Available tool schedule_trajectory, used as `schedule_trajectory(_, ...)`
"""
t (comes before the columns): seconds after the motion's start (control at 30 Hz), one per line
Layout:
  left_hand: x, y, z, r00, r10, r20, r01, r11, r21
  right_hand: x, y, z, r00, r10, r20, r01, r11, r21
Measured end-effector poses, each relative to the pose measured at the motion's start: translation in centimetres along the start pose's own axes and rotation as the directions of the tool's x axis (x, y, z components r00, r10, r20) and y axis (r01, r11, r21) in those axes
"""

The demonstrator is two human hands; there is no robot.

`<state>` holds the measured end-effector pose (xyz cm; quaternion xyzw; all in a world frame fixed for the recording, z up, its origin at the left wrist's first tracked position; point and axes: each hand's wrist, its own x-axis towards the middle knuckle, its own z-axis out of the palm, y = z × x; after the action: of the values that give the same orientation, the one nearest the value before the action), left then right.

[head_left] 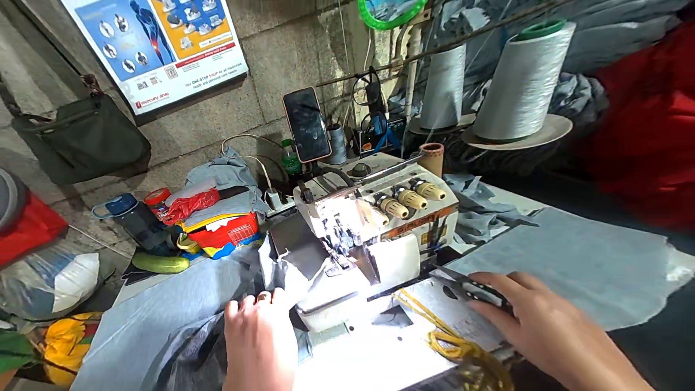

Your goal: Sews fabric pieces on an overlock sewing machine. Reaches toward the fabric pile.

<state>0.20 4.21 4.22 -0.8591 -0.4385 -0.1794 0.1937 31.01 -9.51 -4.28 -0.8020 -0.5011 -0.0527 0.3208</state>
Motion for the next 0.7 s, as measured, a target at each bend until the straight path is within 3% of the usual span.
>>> schedule_trajectory(0.07, -0.2, 0.7, -0.8, 0.992, 0.074, -0.105, -0.073, 0.997, 0.017, 0.3, -3.0, -0.7, 0.988, -0.141, -0.071, 0.144, 0.988, 0.051)
schedule_trajectory(0.17, -0.4, 1.9, -2.5, 0.991, 0.116, -0.069, -0.115, 0.993, 0.024, 1.8, -8.7, -0.2, 0.918, -0.380, -0.112, 0.376, 0.925, -0.056)
schedule_trajectory(0.27, -0.5, 2.5, -3.1, 0.987, 0.147, -0.065, -0.146, 0.989, 0.008, 3.6, -12.8, 0.2, 0.879, -0.477, -0.008, 0.470, 0.870, -0.147)
schedule_trajectory(0.37, -1.1, 2.8, -4.2, 0.984, 0.175, 0.018, -0.174, 0.983, -0.054, 4.8, -13.6, 1.7, 0.806, -0.584, -0.100, 0.569, 0.809, -0.145)
schedule_trajectory(0.47, -2.4, 2.5, -3.3, 0.966, 0.255, -0.032, -0.257, 0.954, -0.157, 4.1, -13.1, 1.7, 0.854, -0.506, -0.121, 0.501, 0.863, -0.072)
schedule_trajectory(0.57, -4.6, 1.5, -2.6, 0.905, 0.420, 0.070, -0.343, 0.815, -0.467, 1.9, -9.1, 0.9, 0.937, -0.333, -0.106, 0.340, 0.939, 0.057)
schedule_trajectory(0.7, -6.9, -0.9, -0.2, 0.807, 0.558, 0.193, -0.247, 0.617, -0.748, -0.7, -1.2, -0.7, 0.997, -0.082, -0.013, 0.082, 0.996, 0.028)
